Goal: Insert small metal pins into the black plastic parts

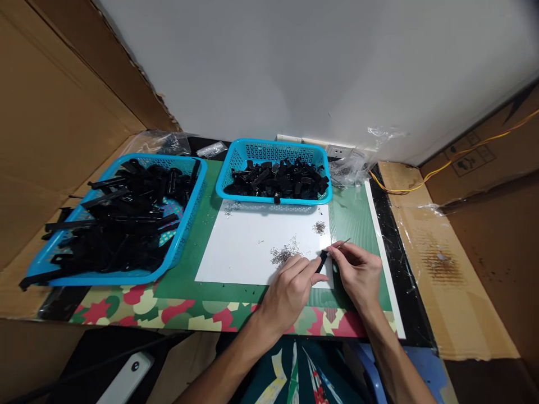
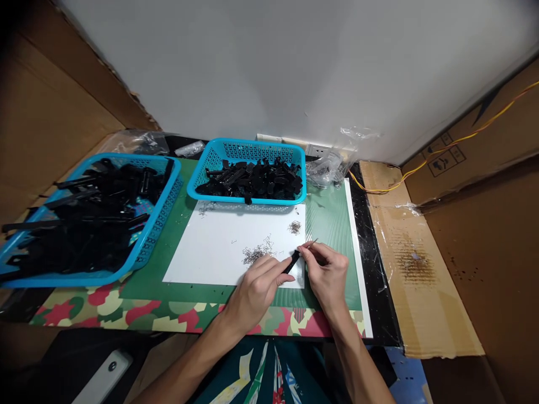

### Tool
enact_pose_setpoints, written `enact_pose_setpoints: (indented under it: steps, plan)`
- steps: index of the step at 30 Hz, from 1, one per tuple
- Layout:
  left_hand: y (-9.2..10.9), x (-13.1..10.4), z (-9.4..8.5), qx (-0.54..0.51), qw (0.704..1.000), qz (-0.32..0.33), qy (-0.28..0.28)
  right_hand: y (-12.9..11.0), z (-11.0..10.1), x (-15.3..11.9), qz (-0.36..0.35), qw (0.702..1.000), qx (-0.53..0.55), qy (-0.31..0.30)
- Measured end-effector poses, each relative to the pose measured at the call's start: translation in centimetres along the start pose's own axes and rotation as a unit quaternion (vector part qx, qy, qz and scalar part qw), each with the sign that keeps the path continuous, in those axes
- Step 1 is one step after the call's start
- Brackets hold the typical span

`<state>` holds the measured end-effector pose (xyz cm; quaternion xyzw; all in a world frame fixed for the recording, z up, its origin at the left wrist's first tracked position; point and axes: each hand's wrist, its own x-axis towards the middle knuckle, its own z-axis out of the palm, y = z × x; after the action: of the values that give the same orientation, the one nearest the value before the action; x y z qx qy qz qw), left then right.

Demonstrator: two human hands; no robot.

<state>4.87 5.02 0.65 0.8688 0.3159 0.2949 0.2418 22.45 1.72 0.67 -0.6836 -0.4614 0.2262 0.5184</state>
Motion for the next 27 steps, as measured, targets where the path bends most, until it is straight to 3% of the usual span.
enact_pose_setpoints:
  steps: [4,7,10,13,18,21,27]
  plan:
    - [0.2,0.1,-0.3,0.004,1.000,-0.003,0.012,0.2,0.2,0.2,0.046,0.996,0.074,0.015]
    - [0.2,-0.2,-0.8,-0.033,0.996,-0.030,0.073,-0.2,0.0,0.7,0.040,0.995,0.087,0.021]
    - [0.0,-0.7,-1.4,-0.093,0.977,-0.094,0.165,-0.9,0.0,1.3,-0.031,0.996,-0.010,-0.088]
    - [-0.3,-1.3,-1.5,-0.142,0.951,-0.143,0.232,-1.5,0.5,1.6,-0.094,0.966,-0.104,-0.216]
    - [-0.7,-1.8,-0.7,-0.191,0.926,-0.173,0.276,-0.8,1.4,1.7,-0.089,0.955,-0.148,-0.240]
    - [-0.9,-1.7,-0.4,-0.204,0.920,-0.185,0.278,-0.2,1.6,1.7,-0.101,0.949,-0.162,-0.251]
    - [-0.7,-1.4,-1.3,-0.213,0.938,-0.157,0.222,0.2,1.2,1.8,-0.180,0.913,-0.242,-0.274]
